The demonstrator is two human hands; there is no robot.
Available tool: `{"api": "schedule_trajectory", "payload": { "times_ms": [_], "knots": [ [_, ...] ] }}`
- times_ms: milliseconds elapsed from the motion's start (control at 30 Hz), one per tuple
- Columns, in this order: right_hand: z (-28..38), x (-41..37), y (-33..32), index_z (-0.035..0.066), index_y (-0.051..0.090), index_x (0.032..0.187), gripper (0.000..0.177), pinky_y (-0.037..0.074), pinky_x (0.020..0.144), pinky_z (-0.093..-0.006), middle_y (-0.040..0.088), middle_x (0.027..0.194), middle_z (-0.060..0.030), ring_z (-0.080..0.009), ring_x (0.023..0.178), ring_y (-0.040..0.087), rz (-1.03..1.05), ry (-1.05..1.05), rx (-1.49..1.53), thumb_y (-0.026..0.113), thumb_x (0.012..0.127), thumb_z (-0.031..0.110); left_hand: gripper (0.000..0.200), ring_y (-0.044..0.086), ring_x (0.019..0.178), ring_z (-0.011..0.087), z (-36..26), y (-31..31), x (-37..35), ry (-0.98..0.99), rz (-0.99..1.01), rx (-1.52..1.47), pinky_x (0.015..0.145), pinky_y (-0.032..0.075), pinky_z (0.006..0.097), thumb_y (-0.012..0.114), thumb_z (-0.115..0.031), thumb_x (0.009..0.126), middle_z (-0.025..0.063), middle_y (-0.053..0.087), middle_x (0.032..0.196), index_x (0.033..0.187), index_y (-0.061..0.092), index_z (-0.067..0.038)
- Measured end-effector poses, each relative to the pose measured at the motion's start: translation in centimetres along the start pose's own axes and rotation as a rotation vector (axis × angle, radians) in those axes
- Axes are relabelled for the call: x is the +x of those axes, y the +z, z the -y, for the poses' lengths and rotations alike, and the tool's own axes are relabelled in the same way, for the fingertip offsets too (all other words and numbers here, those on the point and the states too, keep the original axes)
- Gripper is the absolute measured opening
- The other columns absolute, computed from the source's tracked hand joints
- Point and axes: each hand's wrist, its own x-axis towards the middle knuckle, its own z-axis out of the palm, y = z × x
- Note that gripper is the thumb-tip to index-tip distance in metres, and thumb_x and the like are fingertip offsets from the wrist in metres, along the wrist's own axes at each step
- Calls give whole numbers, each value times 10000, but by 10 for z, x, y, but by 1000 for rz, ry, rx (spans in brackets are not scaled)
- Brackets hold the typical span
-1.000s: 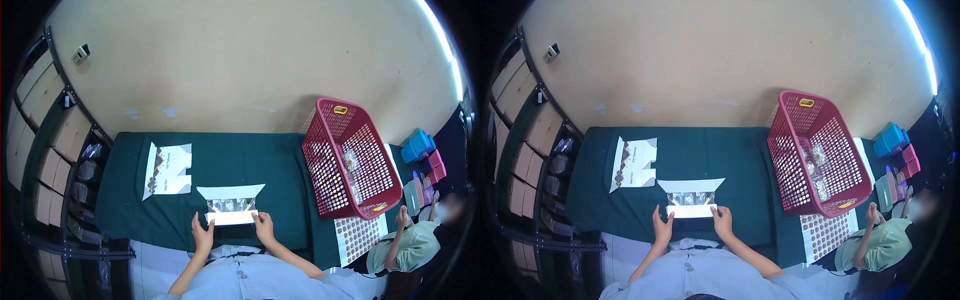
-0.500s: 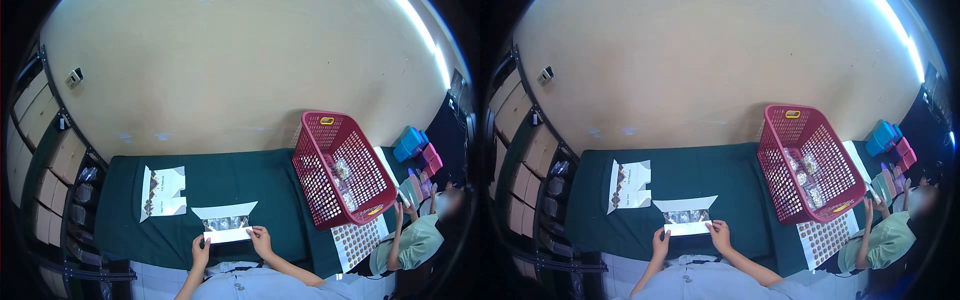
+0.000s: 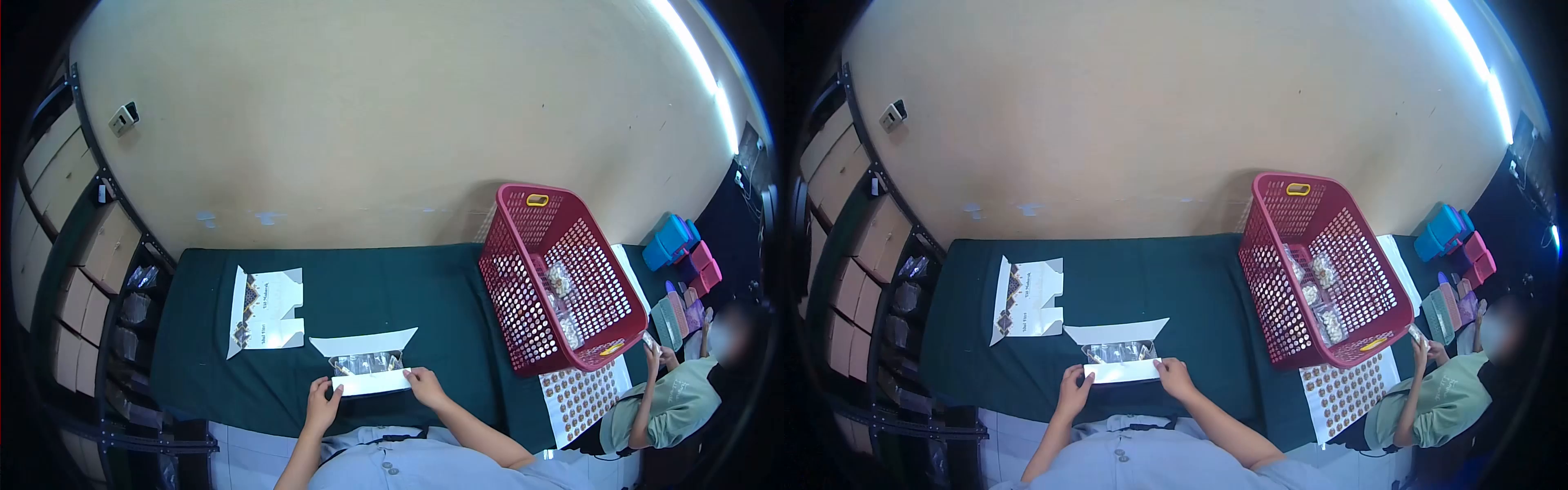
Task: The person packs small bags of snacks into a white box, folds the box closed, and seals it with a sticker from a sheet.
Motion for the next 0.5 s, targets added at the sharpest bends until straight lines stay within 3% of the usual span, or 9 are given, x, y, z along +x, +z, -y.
{"api": "schedule_trajectory", "payload": {
  "times_ms": [67, 200, 300, 367, 500],
  "knots": [
    [15, 9, -13, -37, 685, 934, 380, 473, 754, -354, 671, 846, -170, -259, 799, 631, 192, 122, -85, 551, 931, 319, 433, 531, 1119, 334, -7, -4, 4, -27, 31, 134, 970, 413, 386, 663, -339, 849, 173, 545, 1215, 1053, 631, 42],
    [32, 10, -26, -27, 698, 897, 388, 475, 713, -365, 678, 802, -144, -231, 756, 633, 255, 240, -52, 579, 914, 342, 460, 544, 1105, 324, -5, -5, 8, -52, 60, 168, 958, 425, 385, 672, -339, 845, 191, 538, 1225, 1100, 614, 39],
    [22, 5, -21, -39, 693, 917, 400, 478, 747, -333, 684, 853, -138, -192, 812, 631, 232, 311, 79, 614, 897, 352, 489, 559, 1087, 302, 0, -2, 7, -149, 57, -72, 927, 449, 381, 693, -342, 831, 196, 543, 1215, 1130, 599, 33],
    [4, 1, -3, -60, 678, 966, 417, 477, 786, -302, 683, 901, -136, -175, 865, 625, 12, 259, 206, 642, 885, 347, 497, 572, 1064, 279, 14, 2, 9, -285, 102, -210, 892, 469, 369, 712, -342, 817, 188, 550, 1205, 1136, 599, 23],
    [22, -11, -3, -76, 658, 1030, 442, 468, 831, -288, 676, 971, -164, -186, 921, 622, -47, 270, 299, 654, 879, 340, 513, 578, 1040, 275, 24, 4, 8, -279, 94, -230, 884, 473, 365, 722, -348, 809, 183, 569, 1178, 1144, 599, 20]
  ]
}}
